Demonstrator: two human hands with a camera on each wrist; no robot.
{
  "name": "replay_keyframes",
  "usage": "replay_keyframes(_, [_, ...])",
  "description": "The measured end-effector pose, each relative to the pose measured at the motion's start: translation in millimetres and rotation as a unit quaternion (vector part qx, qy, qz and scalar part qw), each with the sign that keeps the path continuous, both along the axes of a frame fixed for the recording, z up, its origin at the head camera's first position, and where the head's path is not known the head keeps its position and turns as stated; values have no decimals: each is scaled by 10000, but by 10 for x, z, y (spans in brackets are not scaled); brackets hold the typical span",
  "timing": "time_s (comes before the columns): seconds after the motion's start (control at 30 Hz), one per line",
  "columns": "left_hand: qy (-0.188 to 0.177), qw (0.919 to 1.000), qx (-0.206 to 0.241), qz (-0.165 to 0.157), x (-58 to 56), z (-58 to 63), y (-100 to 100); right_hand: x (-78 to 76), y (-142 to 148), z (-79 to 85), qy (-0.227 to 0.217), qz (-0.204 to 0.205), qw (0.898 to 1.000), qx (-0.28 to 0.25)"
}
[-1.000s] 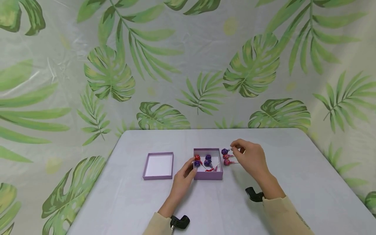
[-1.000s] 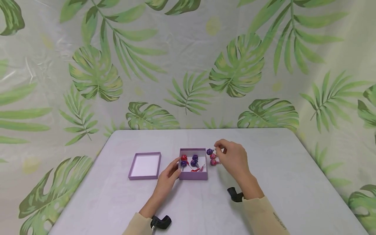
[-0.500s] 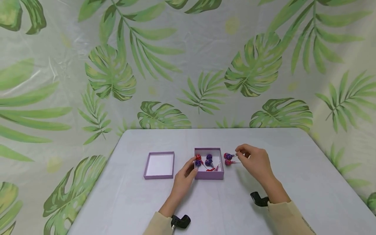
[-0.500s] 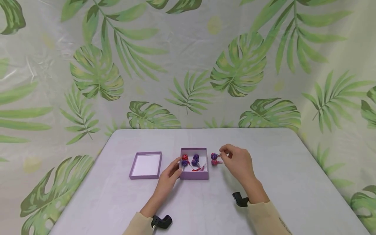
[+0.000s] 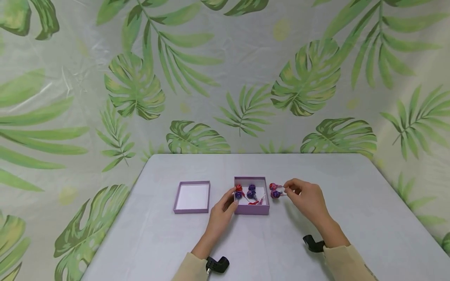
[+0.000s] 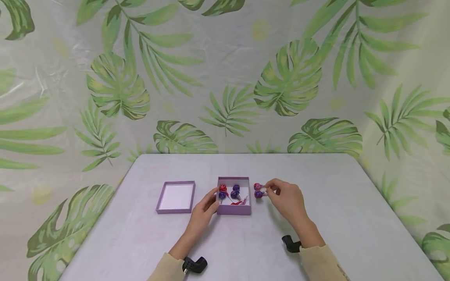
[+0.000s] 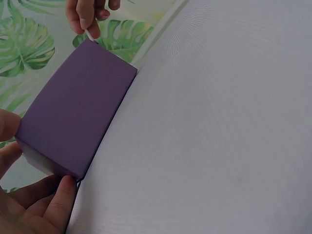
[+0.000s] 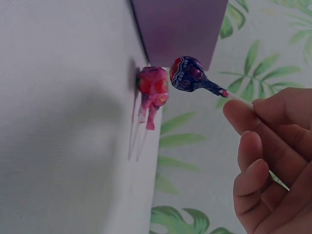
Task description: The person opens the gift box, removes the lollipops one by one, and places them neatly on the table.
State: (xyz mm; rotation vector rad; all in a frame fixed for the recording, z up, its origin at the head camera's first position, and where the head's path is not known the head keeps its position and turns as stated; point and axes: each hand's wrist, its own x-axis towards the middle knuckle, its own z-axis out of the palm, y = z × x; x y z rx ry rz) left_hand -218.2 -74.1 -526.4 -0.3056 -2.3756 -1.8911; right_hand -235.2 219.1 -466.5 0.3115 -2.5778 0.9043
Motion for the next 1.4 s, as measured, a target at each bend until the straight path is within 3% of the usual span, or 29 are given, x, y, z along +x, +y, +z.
replay_keyframes(0.13, [11, 10000, -84, -3, -45, -81, -26, -7, -5, -40, -48, 58, 10000, -45])
replay_keyframes(0.4, [-29, 10000, -53, -40, -54, -107, -32, -14, 5, -119, -169, 96, 9998, -35])
replay_keyframes(0.7, [-64, 10000, -50, -48, -38, -83, -37, -8, 37, -195, -465, 225, 9985, -189])
replay_keyframes(0.93, [-16, 10000, -54, -31, -35, -67, -33, -42, 147, -272, -972, 298, 9945, -269])
replay_keyframes(1.4, [-89, 9999, -28, -41, -35, -74, -37, -119, 306, -342, -1566, 172, 9873, 219])
